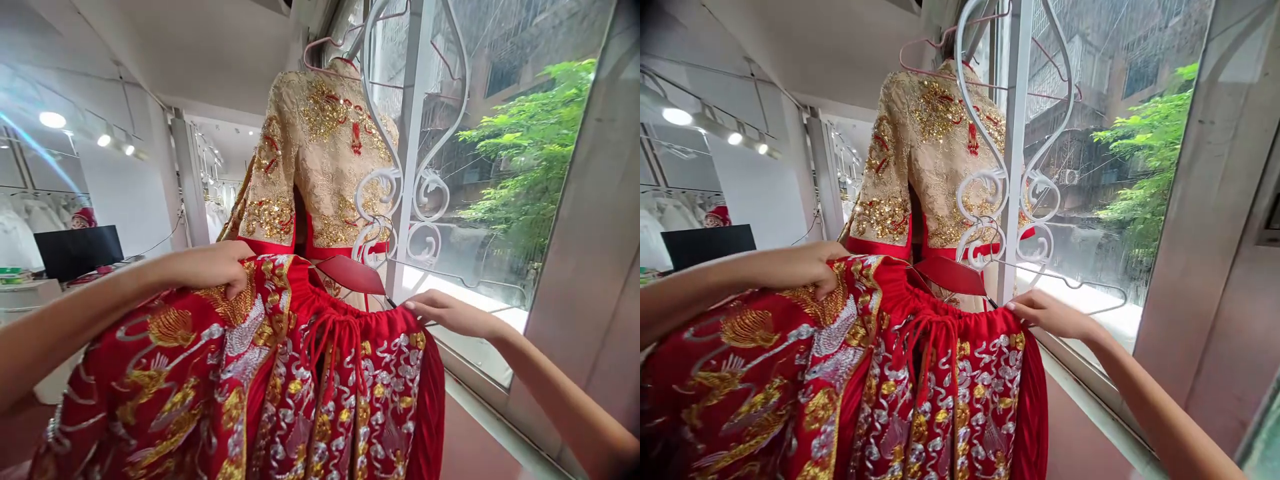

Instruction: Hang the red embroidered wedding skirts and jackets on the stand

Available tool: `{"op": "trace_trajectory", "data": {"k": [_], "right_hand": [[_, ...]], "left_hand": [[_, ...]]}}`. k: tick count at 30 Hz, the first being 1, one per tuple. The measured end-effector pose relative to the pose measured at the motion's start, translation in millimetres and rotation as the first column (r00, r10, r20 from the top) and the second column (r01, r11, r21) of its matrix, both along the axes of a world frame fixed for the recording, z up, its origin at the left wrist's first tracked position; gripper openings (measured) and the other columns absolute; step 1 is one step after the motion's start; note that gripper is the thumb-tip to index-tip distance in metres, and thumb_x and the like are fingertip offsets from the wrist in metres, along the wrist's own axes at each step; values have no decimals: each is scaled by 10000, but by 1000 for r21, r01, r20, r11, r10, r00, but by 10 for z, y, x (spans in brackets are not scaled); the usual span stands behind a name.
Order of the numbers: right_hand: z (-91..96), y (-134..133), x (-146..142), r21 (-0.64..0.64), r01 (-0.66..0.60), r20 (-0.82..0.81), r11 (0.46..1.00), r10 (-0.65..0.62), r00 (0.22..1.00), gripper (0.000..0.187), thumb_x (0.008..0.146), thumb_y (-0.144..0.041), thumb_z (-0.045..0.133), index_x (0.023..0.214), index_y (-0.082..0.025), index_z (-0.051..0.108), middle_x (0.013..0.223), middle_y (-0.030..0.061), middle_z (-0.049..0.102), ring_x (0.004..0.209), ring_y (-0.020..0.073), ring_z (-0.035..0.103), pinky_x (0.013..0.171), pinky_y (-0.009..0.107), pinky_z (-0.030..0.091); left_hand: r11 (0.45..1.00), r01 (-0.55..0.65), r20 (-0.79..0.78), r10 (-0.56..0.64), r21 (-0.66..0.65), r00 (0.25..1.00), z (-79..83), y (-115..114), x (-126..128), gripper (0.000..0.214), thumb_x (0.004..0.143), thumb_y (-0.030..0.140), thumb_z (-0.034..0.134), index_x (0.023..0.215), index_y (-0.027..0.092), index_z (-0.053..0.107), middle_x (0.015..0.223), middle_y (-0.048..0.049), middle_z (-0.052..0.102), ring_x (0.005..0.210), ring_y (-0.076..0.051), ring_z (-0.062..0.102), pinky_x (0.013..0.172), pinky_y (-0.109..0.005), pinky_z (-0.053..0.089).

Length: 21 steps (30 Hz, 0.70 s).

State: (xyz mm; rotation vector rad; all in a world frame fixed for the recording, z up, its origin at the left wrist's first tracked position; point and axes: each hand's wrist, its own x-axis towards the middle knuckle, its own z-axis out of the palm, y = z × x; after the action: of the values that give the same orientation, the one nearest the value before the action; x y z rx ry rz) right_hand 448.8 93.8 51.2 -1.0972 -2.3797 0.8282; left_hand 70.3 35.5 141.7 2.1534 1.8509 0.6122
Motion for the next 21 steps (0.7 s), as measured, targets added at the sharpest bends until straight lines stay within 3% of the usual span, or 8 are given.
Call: {"op": "trace_trajectory", "data": {"k": [2,4,6,9,14,16,18,21], "right_hand": [[-76,66,39,143,69,115,987,-86,990,530,882,-551,293,751,-146,609,766,81,640,668,160,584,659,300,464],[-177,133,107,377,231,210,897,-326,922,483,891,-483,308,727,-160,627,721,87,646,606,170,580,594,298,439],[-263,160,166,670,356,101,651,-555,825,406,892,-408,341,774,-175,653,781,103,669,637,190,598,577,296,417],[-311,117,181,887,397,-198,235,-584,787,323,902,-331,365,983,-191,644,995,105,668,809,206,619,631,291,416],[-208,15,193,893,444,-391,-82,-631,670,272,871,-362,445,892,-210,669,825,94,671,734,216,585,642,317,384],[-136,13,252,882,461,-409,-95,-638,652,302,851,-417,468,954,-210,663,894,116,660,817,252,576,723,366,379],[-44,31,329,897,438,-309,64,-618,723,348,858,-453,440,977,-214,663,890,107,660,800,240,580,760,383,364],[184,55,456,859,360,-127,363,-531,838,384,882,-443,409,864,-194,701,687,76,660,568,154,534,688,329,356]], "left_hand": [[997,22,-43,-25,-71,999,71,-29,-6,115,445,30,418,460,138,454,467,60,472,456,-67,372,458,-191,211],[996,-15,-51,11,-84,999,108,-56,14,126,461,13,417,456,134,450,440,66,457,454,-63,373,468,-183,219],[995,-27,-49,23,-92,999,118,-71,37,137,463,-2,412,461,128,457,438,68,462,458,-61,382,478,-174,232],[995,-20,-33,17,-97,999,100,-65,41,143,453,0,395,471,128,456,459,62,476,459,-62,390,475,-174,235],[997,14,-9,-14,-73,1000,5,-34,27,155,425,46,393,506,140,486,515,42,496,486,-87,406,472,-197,243],[998,3,-8,-4,-63,1000,-59,-44,69,119,423,66,398,479,149,462,498,43,464,476,-86,372,477,-208,236],[990,-112,35,110,84,993,-123,-61,132,74,449,99,417,473,158,453,484,46,425,474,-88,345,487,-212,239],[874,-300,195,241,383,951,-177,-70,206,17,494,165,443,486,170,456,485,47,393,493,-100,345,505,-214,255]]}}
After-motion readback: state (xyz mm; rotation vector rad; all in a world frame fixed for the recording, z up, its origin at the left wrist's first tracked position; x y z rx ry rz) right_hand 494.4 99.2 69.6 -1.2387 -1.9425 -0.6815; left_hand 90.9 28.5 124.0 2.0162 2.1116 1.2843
